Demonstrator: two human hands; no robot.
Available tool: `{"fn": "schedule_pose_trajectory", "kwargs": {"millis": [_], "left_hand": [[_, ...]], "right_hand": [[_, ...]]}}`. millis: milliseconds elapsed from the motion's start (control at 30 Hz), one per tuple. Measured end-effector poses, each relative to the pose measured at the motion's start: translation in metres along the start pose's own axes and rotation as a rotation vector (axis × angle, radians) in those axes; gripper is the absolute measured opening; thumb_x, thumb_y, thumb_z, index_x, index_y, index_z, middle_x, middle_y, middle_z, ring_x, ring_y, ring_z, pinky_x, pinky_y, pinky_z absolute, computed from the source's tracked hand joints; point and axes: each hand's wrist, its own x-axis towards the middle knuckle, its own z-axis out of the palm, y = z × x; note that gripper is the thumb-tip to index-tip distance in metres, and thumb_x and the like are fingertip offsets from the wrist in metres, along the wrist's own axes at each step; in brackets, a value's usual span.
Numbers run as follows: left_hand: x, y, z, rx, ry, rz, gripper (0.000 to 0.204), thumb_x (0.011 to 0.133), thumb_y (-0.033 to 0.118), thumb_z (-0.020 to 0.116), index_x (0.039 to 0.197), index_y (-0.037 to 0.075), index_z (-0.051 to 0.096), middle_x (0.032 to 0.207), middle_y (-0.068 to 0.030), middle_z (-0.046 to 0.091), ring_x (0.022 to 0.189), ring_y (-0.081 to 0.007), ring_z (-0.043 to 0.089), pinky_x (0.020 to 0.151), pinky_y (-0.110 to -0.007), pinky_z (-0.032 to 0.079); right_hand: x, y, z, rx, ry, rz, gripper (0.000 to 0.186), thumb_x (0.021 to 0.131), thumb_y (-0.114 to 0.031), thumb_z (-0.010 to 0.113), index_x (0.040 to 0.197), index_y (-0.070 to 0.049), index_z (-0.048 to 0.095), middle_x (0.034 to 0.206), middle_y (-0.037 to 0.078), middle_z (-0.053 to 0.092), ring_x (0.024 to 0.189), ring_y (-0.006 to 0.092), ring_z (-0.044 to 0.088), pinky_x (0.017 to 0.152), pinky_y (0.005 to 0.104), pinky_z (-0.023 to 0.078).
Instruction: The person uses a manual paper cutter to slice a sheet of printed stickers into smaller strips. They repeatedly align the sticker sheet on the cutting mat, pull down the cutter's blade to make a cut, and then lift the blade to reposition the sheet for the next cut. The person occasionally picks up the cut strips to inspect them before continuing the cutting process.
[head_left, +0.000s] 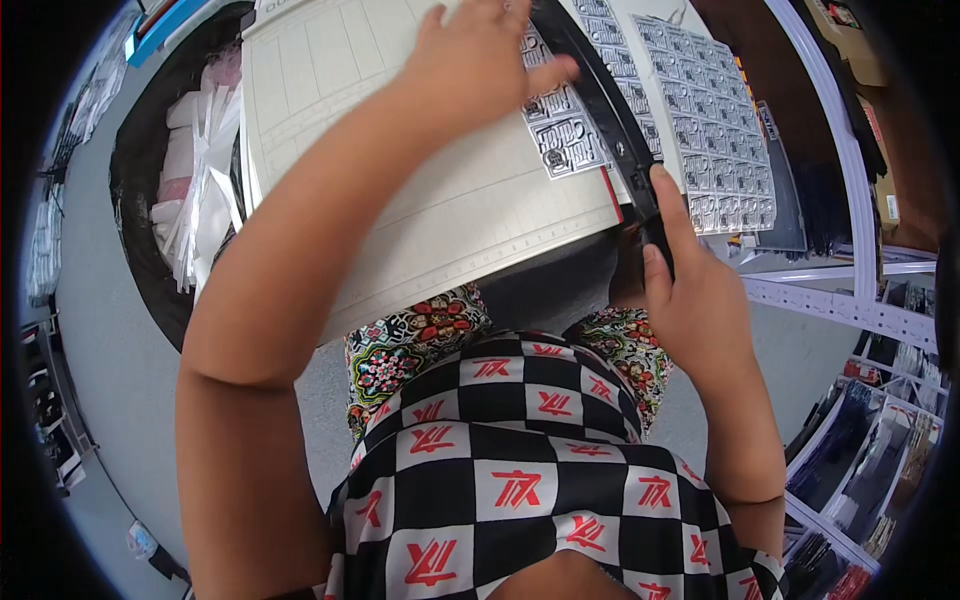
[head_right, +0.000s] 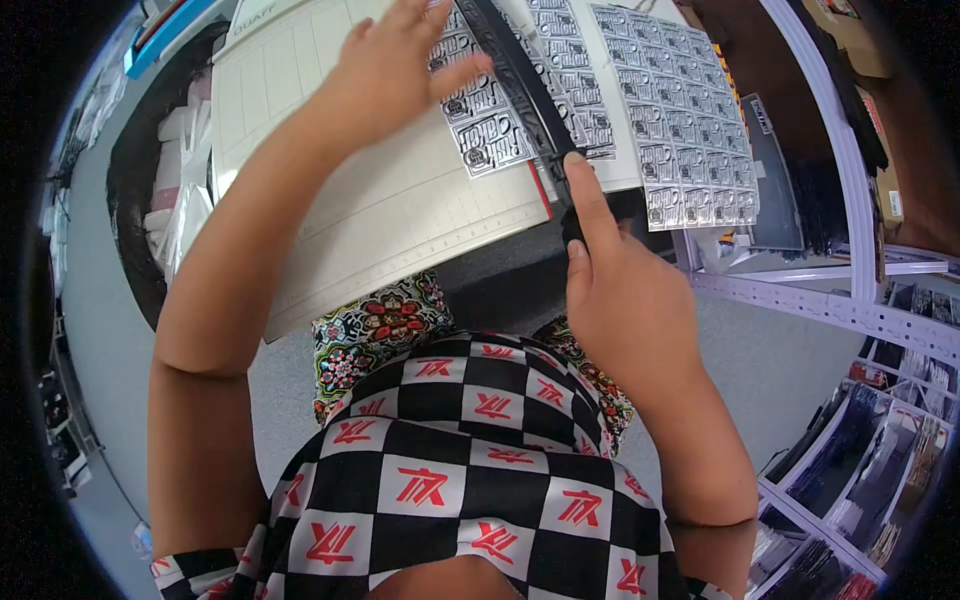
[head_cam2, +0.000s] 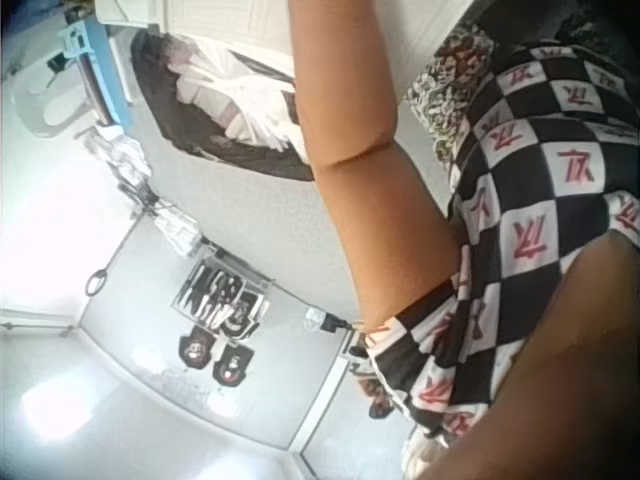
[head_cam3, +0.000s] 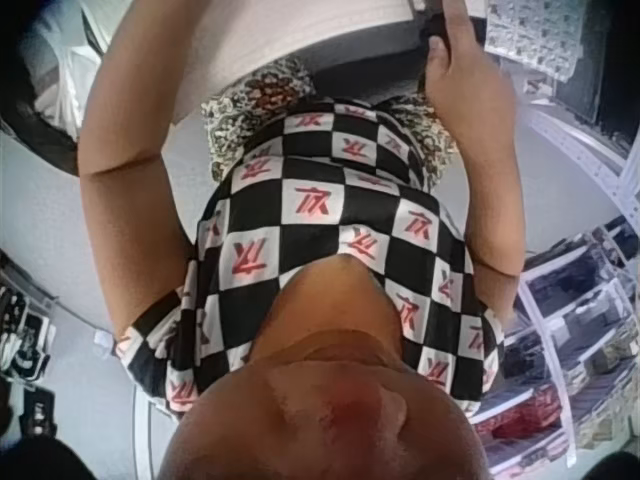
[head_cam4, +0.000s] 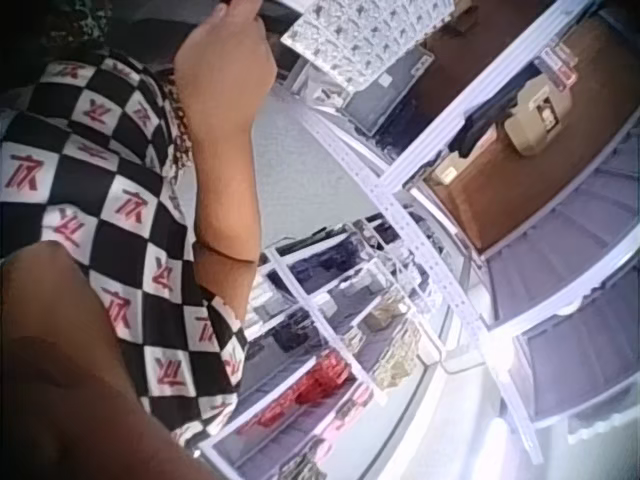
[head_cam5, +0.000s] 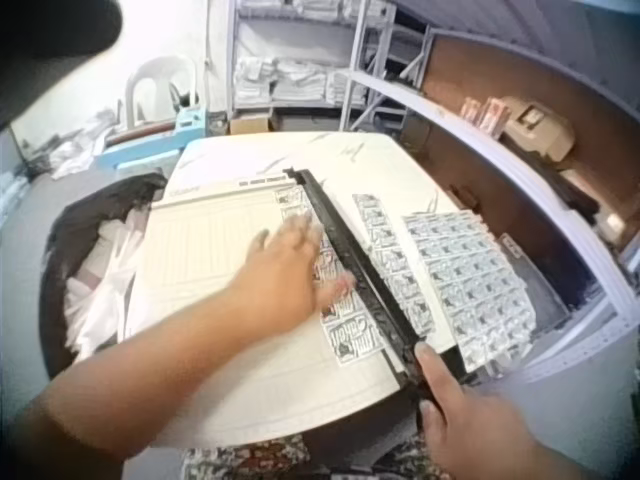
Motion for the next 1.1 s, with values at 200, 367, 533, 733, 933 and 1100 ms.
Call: {"fn": "schedule_pose_trajectory", "kwargs": {"millis": [200, 367, 533, 733, 933, 1100], "left_hand": [[-0.026, -0.004, 0.048, 0.125, 0.071, 0.094, 0.086, 0.076, 0.064, 0.042, 0.127, -0.005, 0.033, 0.134, -0.0215, 0.03, 0.127, -0.0285, 0.025, 0.101, -0.047, 0.022], [-0.026, -0.002, 0.044, 0.142, 0.079, 0.096, 0.084, 0.077, 0.063, 0.043, 0.127, -0.004, 0.034, 0.134, -0.02, 0.03, 0.128, -0.028, 0.025, 0.101, -0.047, 0.022], [-0.018, 0.003, 0.017, 0.12, -0.326, 0.054, 0.081, 0.085, 0.056, 0.027, 0.131, -0.01, 0.016, 0.138, -0.0257, 0.013, 0.132, -0.0315, 0.007, 0.105, -0.043, 0.013], [-0.02, 0.004, 0.014, 0.082, -0.305, 0.064, 0.082, 0.085, 0.056, 0.027, 0.131, -0.011, 0.016, 0.138, -0.0264, 0.013, 0.131, -0.0325, 0.007, 0.105, -0.043, 0.013], [-0.02, 0.005, 0.012, 0.117, -0.314, 0.061, 0.082, 0.085, 0.056, 0.027, 0.131, -0.011, 0.016, 0.138, -0.0265, 0.015, 0.131, -0.033, 0.009, 0.105, -0.043, 0.014], [-0.02, 0.002, 0.022, 0.144, -0.278, 0.055, 0.082, 0.085, 0.056, 0.027, 0.13, -0.011, 0.016, 0.137, -0.0269, 0.015, 0.131, -0.0331, 0.009, 0.105, -0.043, 0.014]], "right_hand": [[0.001, 0.001, 0.005, 0.027, 0.031, -0.045, 0.059, 0.081, -0.011, 0.049, 0.134, -0.02, 0.024, 0.067, 0.016, 0.058, 0.06, 0.0329, 0.058, 0.056, 0.0408, 0.046], [0.0, 0.001, 0.005, 0.025, 0.011, -0.029, 0.058, 0.081, -0.01, 0.048, 0.134, -0.02, 0.025, 0.078, 0.018, 0.057, 0.066, 0.0354, 0.058, 0.059, 0.0417, 0.046], [0.002, -0.005, 0.0, 0.056, -0.122, 0.093, 0.055, 0.083, -0.011, 0.045, 0.133, -0.021, 0.026, 0.095, 0.022, 0.058, 0.077, 0.0406, 0.057, 0.064, 0.0436, 0.045], [0.001, 0.0, 0.006, 0.075, -0.065, 0.054, 0.055, 0.083, -0.011, 0.044, 0.134, -0.022, 0.025, 0.087, 0.022, 0.059, 0.073, 0.0403, 0.057, 0.063, 0.0439, 0.045], [0.0, 0.002, 0.012, 0.008, 0.031, -0.016, 0.059, 0.081, -0.013, 0.049, 0.133, -0.022, 0.025, 0.066, 0.016, 0.057, 0.059, 0.0331, 0.058, 0.056, 0.0407, 0.046], [0.0, 0.001, 0.012, 0.019, 0.03, -0.014, 0.059, 0.08, -0.013, 0.049, 0.133, -0.022, 0.026, 0.067, 0.016, 0.058, 0.059, 0.0329, 0.058, 0.056, 0.0408, 0.046]]}}
